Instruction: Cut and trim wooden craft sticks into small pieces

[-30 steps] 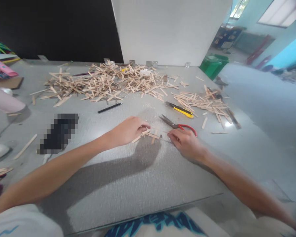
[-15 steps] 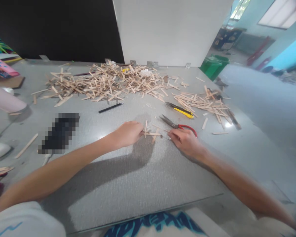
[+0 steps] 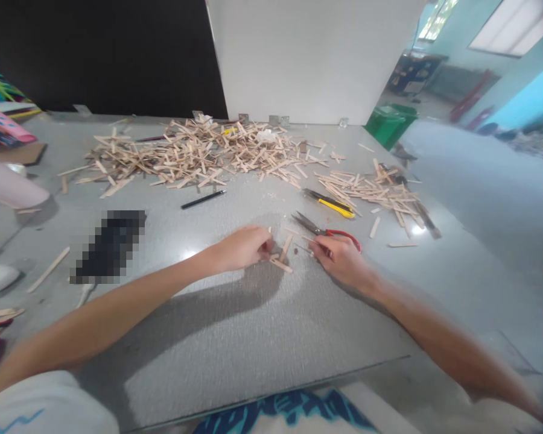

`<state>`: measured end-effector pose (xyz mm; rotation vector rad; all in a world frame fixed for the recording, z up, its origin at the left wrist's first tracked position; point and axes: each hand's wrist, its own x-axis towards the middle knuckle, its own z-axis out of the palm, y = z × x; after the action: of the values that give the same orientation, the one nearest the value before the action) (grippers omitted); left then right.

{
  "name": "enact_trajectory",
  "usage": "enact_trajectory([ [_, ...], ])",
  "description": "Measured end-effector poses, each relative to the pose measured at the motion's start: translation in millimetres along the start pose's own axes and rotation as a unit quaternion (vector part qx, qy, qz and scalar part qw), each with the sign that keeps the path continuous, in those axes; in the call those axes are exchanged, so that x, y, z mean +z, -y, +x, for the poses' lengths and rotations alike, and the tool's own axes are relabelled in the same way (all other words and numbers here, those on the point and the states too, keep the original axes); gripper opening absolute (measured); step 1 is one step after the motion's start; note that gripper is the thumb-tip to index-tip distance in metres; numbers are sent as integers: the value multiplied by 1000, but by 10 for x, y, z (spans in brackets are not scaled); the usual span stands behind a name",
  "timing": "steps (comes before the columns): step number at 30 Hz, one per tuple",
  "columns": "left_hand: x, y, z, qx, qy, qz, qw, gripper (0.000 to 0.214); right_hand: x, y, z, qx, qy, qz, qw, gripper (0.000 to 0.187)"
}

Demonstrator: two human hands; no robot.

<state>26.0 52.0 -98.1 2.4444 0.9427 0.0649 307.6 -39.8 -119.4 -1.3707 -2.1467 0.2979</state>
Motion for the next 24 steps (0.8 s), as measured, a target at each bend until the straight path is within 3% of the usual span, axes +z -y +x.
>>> enact_trajectory([
  [7, -95, -76, -74, 15, 60, -17, 998, 26, 6, -9, -3, -2, -6, -11, 1000, 38],
  [12, -146, -126, -122, 63, 91, -34, 993, 18, 23, -30, -7, -5, -7, -12, 1000, 38],
  [20, -16, -124, -79, 64, 64, -44, 995, 23, 6, -12, -15, -6, -5, -12, 1000, 39],
  [24, 16, -77, -97, 61, 97, -65, 991, 27, -3, -2, -12, 2, 0, -12, 1000, 38],
])
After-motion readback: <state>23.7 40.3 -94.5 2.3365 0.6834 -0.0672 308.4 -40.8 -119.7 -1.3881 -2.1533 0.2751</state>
